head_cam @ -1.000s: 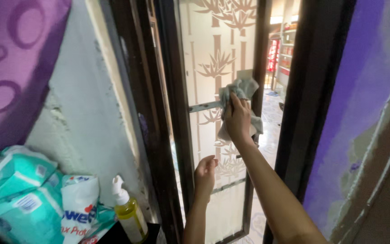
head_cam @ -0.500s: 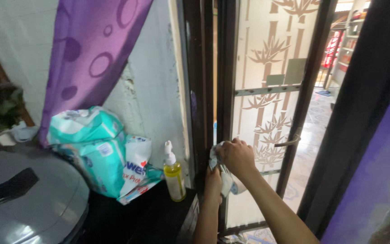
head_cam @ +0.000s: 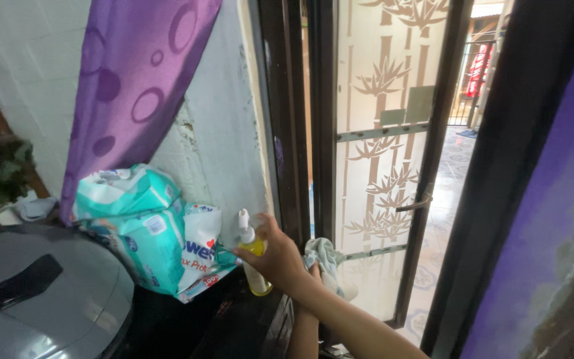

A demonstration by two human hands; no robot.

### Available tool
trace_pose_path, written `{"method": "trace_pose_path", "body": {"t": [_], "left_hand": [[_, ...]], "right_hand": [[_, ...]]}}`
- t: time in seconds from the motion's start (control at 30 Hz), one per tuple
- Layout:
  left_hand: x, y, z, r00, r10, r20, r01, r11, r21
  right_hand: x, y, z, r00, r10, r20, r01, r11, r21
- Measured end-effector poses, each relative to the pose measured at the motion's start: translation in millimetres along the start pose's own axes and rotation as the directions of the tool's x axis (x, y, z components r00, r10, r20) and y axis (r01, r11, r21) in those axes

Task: The person cleans a glass door by spraying liquid from a spray bottle onto the glass and wiping the surface and frame with a cloth.

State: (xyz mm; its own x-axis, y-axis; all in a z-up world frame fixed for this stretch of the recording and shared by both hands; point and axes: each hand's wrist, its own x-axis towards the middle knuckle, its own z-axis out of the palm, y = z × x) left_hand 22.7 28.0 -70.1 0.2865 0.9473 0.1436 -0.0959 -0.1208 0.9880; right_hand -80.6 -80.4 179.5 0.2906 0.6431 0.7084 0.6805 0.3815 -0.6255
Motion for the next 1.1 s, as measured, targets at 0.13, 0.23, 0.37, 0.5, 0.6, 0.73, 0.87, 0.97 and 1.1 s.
{"method": "trace_pose_path", "body": {"t": [0.13, 0.23, 0.37, 0.5, 0.6, 0.73, 0.87, 0.97, 1.1], "left_hand": [[-1.1, -7.5, 0.4, 0.999, 0.041, -0.030, -0.037, 0.990, 0.137], [-0.4, -8.0, -0.7, 0.998, 0.059, -0.012, -0.056, 0.988, 0.143], [-13.6, -11.9, 3.9, 0.989, -0.108, 0.105, 0.142, 0.897, -0.419], [-23.3, 2.8, 10.9, 0.963, -0.217, 0.158, 0.267, 0.846, -0.463], [-18.8, 15.6, 21.4, 0.984, -0.166, 0.073, 0.177, 0.963, -0.204], [-15.2, 33.9, 33.7, 0.995, -0.104, 0.009, 0.104, 0.986, -0.126], [-21.6, 91.9, 41.1, 0.996, -0.025, 0.080, 0.045, 0.966, -0.254], [-41.5, 151.8, 38.3, 0.988, -0.079, 0.132, 0.105, 0.975, -0.196], [-65.5, 213.2, 31.5, 0.980, -0.054, 0.189, 0.082, 0.986, -0.142]], "right_hand": [[-0.1, 7.8, 13.8, 0.999, -0.023, 0.030, 0.022, 0.998, 0.054], [-0.8, 19.6, 17.4, 0.999, -0.041, -0.019, 0.044, 0.987, 0.158], [4.1, 38.2, 3.5, 0.989, -0.039, -0.142, 0.064, 0.982, 0.176], [22.2, 58.0, -35.8, 0.943, -0.083, -0.323, 0.124, 0.986, 0.109], [38.3, 72.9, -82.3, 0.902, -0.029, -0.431, 0.054, 0.997, 0.047], [49.4, 86.2, -149.2, 0.859, 0.056, -0.509, -0.004, 0.995, 0.102], [72.2, 80.2, -205.8, 0.855, -0.020, -0.518, -0.087, 0.979, -0.182], [92.3, 70.2, -236.8, 0.813, -0.244, -0.528, 0.038, 0.928, -0.370], [129.0, 55.4, -263.6, 0.798, -0.335, -0.501, 0.113, 0.899, -0.422]]}}
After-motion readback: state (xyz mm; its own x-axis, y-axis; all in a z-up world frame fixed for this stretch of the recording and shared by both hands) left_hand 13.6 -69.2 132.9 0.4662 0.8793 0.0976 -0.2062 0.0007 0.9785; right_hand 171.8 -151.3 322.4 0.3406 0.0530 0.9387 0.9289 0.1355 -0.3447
